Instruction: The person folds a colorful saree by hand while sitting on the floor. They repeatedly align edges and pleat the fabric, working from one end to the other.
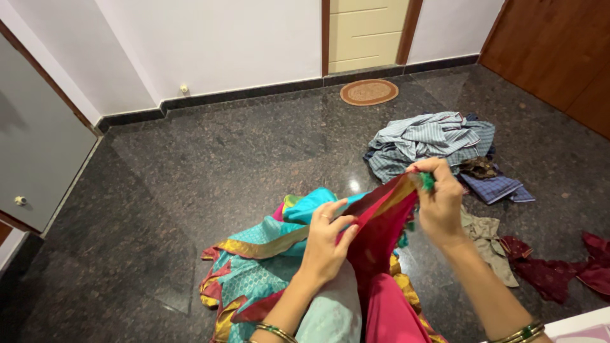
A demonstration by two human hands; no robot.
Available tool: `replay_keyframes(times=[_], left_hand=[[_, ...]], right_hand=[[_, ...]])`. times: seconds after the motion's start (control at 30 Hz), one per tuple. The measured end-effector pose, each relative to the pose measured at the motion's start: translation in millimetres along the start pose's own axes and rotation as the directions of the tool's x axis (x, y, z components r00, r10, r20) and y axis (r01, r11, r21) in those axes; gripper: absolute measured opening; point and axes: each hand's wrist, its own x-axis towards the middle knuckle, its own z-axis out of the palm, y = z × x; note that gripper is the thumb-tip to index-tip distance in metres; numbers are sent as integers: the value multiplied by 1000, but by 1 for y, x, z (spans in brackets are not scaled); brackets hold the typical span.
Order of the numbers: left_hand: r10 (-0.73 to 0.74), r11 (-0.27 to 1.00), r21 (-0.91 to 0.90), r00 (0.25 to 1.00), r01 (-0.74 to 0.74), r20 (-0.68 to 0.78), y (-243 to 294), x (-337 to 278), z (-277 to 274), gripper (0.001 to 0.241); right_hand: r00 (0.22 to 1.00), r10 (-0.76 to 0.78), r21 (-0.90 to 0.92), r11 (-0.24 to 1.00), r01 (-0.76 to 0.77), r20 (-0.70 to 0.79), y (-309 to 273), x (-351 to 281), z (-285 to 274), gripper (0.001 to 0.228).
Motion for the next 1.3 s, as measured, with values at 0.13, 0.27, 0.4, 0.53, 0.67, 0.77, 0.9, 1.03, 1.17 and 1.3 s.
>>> replay_keyframes(times=[0.13, 0.27, 0.4, 0.53, 0.67, 0.77, 0.9, 1.03, 1.17, 1.3], left_hand=[[-100, 957, 283, 985, 58, 137, -32, -14, 26, 17], [-179, 932, 349, 961, 98, 210, -71, -16, 42, 26], [22, 968, 249, 1000, -22, 2, -96, -17, 51, 30], [0, 988, 156, 1000, 2, -11, -98, -25, 39, 17], [-43, 986, 148, 977, 75, -207, -81, -53, 11, 15], [-53, 975, 213, 997, 64, -56, -64, -76, 9, 20], [-68, 964, 254, 997, 76, -40, -47, -85, 31, 18], [-100, 963, 234, 984, 133, -147, -40, -87, 55, 23], [-313, 943, 45, 927, 329, -209, -50, -86, 55, 10], [-371, 915, -257, 900, 312, -228, -61, -83, 36, 10]], right_hand=[[999, -36, 33, 999, 37, -19, -10, -4, -9, 11], [996, -3, -18, 1000, 1, -85, -18, -9, -31, 11], [981, 82, 79, 994, -69, -174, -8, -11, -53, 12], [967, 100, -52, 992, -115, -235, 11, -12, -62, 14], [950, 128, -152, 972, -177, -286, 21, -3, -62, 17], [949, 137, -138, 974, -181, -283, 19, 2, -52, 12], [972, 51, -157, 984, -89, -231, 5, 7, -30, 14], [968, 95, -86, 989, -117, -233, -4, 7, -30, 15], [963, 83, -111, 987, -115, -256, -2, 4, -36, 14], [939, 157, -106, 975, -198, -306, 16, 1, -57, 12]])
